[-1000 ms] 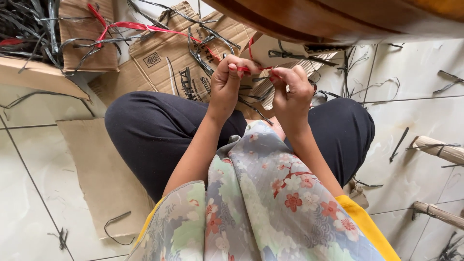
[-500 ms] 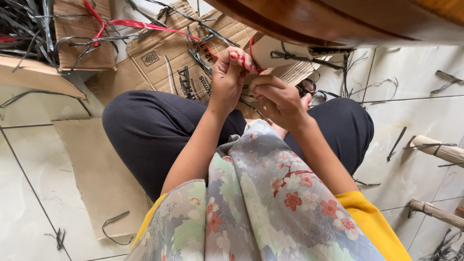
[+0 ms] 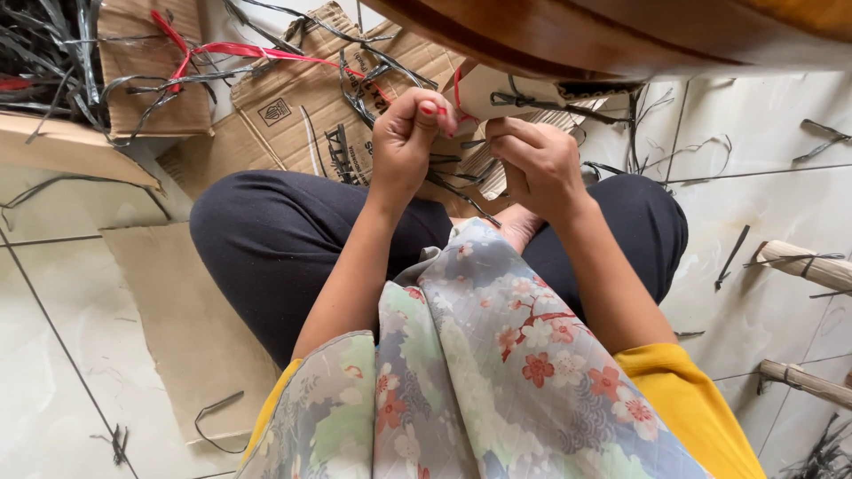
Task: Wrapping wooden chair legs with protective cardboard and securing them with plastic ties
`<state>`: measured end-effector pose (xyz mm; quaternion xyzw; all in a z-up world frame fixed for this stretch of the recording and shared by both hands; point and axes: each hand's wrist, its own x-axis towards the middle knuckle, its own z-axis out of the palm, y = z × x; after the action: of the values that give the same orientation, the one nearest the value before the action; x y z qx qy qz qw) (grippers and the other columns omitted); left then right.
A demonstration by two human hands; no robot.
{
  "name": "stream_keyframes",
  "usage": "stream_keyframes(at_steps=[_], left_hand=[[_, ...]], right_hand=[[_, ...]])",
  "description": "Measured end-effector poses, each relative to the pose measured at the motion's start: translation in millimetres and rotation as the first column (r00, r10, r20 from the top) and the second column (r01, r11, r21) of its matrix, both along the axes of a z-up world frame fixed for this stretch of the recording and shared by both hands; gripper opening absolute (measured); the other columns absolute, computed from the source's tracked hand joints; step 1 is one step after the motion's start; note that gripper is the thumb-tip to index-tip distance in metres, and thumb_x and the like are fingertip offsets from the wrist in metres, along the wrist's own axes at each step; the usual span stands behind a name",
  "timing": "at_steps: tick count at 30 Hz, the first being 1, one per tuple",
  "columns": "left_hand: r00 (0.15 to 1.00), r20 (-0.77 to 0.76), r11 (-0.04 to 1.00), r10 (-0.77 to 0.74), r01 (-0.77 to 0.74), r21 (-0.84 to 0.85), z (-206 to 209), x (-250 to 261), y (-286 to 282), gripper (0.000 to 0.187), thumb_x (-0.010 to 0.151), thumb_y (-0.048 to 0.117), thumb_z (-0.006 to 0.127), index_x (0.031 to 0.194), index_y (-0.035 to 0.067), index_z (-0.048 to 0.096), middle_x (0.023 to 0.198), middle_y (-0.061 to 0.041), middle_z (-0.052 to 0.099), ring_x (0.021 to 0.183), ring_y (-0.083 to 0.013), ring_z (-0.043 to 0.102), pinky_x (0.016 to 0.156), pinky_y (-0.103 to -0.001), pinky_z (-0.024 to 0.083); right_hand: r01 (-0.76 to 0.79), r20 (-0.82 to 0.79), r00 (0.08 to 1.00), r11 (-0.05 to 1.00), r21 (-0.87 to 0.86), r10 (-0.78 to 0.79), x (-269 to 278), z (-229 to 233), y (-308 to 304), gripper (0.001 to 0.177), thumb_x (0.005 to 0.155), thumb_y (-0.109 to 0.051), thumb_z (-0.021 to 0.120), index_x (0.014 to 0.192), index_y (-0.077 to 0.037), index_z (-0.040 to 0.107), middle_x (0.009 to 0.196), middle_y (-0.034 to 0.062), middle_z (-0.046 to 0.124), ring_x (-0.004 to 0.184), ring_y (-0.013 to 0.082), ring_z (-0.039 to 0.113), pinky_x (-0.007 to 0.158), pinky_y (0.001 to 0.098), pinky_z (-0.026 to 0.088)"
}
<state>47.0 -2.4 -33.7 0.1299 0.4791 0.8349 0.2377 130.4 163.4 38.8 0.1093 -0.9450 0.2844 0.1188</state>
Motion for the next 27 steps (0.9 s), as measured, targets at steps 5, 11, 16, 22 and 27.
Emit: stream_keyframes(at_steps=[5, 11, 16, 22, 27], left_hand=[[0.915, -0.392, 0.986, 0.099, -0.142, -0.084, 1.4, -3.8, 6.3, 0.016, 0.094, 0.025, 0.077, 0.092, 0.009, 0.074, 0.079, 0.0, 0.069, 0.073, -0.0131, 0.061, 0.076, -0.026, 0.053], [0.796, -0.598, 0.981, 0.092, -0.175, -0.082, 1.7, -5.2, -2.6, 0.023, 0.087, 0.019, 0.086, 0.106, 0.009, 0.077, 0.095, -0.004, 0.074, 0.085, -0.0211, 0.07, 0.089, -0.029, 0.051], [0.699, -0.709, 0.968, 0.095, -0.231, -0.098, 4.1, -9.2, -3.8, 0.02, 0.093, 0.025, 0.08, 0.107, 0.011, 0.078, 0.101, -0.003, 0.077, 0.089, -0.023, 0.073, 0.09, -0.028, 0.049], [0.464, -0.872, 0.926, 0.158, -0.376, -0.033, 7.4, -15.1, -0.5, 0.013, 0.1, 0.019, 0.071, 0.09, 0.014, 0.078, 0.094, 0.0, 0.076, 0.083, -0.0218, 0.073, 0.086, -0.029, 0.047], [0.45, -0.892, 0.906, -0.05, -0.355, -0.23, 23.5, -14.9, -14.0, 0.005, 0.087, 0.005, 0.075, 0.088, 0.007, 0.08, 0.103, 0.0, 0.077, 0.096, -0.0155, 0.072, 0.091, -0.033, 0.039]], right_hand=[[0.0, -0.167, 0.985, 0.956, -0.295, -0.052, 13.8, -36.8, -7.1, 0.023, 0.104, 0.001, 0.058, 0.083, -0.004, 0.068, 0.094, 0.0105, 0.072, 0.07, 0.0301, 0.066, 0.068, 0.0332, 0.056], [0.03, -0.229, 0.964, 0.909, -0.415, -0.137, 19.5, -37.9, -24.2, 0.018, 0.1, 0.003, 0.063, 0.084, 0.004, 0.07, 0.095, 0.0196, 0.073, 0.073, 0.0331, 0.068, 0.07, 0.037, 0.057], [0.105, -0.391, 0.898, 0.96, -0.259, -0.203, 12.9, -35.5, -35.7, 0.015, 0.1, -0.008, 0.067, 0.087, 0.0, 0.07, 0.119, 0.0203, 0.068, 0.073, 0.0263, 0.065, 0.069, 0.0372, 0.054], [0.094, -0.398, 0.901, 0.974, -0.206, -0.171, 3.1, -27.0, -42.5, 0.014, 0.102, -0.01, 0.067, 0.093, 0.0, 0.074, 0.122, 0.0186, 0.063, 0.076, 0.028, 0.064, 0.071, 0.0369, 0.055], [0.204, -0.158, 0.961, 0.968, -0.146, -0.226, 8.8, -3.6, -38.2, 0.018, 0.088, 0.014, 0.082, 0.103, 0.008, 0.074, 0.116, 0.0149, 0.069, 0.097, 0.0289, 0.07, 0.085, 0.0384, 0.059]])
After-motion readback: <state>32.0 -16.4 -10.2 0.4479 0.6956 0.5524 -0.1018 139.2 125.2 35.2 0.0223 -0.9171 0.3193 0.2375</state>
